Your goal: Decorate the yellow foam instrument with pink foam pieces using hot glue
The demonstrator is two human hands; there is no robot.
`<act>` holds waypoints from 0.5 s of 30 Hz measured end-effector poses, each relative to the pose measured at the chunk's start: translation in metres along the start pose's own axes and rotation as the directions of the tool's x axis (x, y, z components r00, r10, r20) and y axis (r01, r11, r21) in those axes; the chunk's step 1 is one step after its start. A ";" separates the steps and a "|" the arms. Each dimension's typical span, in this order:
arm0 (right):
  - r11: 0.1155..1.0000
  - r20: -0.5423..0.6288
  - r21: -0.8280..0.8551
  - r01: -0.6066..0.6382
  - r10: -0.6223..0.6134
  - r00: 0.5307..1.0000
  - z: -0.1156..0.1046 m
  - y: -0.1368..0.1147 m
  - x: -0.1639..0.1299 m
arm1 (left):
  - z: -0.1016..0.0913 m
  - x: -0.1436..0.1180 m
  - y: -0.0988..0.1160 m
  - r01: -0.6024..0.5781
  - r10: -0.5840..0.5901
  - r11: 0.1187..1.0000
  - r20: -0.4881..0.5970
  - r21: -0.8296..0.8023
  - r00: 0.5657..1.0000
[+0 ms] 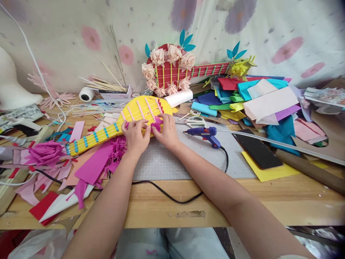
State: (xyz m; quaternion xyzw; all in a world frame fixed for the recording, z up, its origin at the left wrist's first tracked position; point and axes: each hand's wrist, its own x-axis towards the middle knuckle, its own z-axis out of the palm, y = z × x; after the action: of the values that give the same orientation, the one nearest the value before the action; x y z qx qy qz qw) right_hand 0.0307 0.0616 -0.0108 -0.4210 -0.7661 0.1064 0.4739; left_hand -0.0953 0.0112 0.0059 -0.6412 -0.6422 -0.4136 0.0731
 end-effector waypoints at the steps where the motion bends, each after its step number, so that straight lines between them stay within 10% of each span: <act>1: 1.000 -0.006 0.002 0.004 -0.004 1.000 0.000 0.001 0.000 | 0.000 0.000 0.000 0.002 -0.002 1.000 -0.002 0.008 1.000; 15: 1.000 -0.008 -0.004 0.007 -0.007 1.000 0.000 0.000 0.000 | 0.000 0.000 0.003 -0.002 0.003 0.999 -0.023 0.047 1.000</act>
State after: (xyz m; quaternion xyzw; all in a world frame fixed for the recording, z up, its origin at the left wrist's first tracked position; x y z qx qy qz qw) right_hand 0.0308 0.0617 -0.0107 -0.4196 -0.7659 0.1015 0.4765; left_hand -0.0922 0.0107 0.0069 -0.6354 -0.6500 -0.4056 0.0959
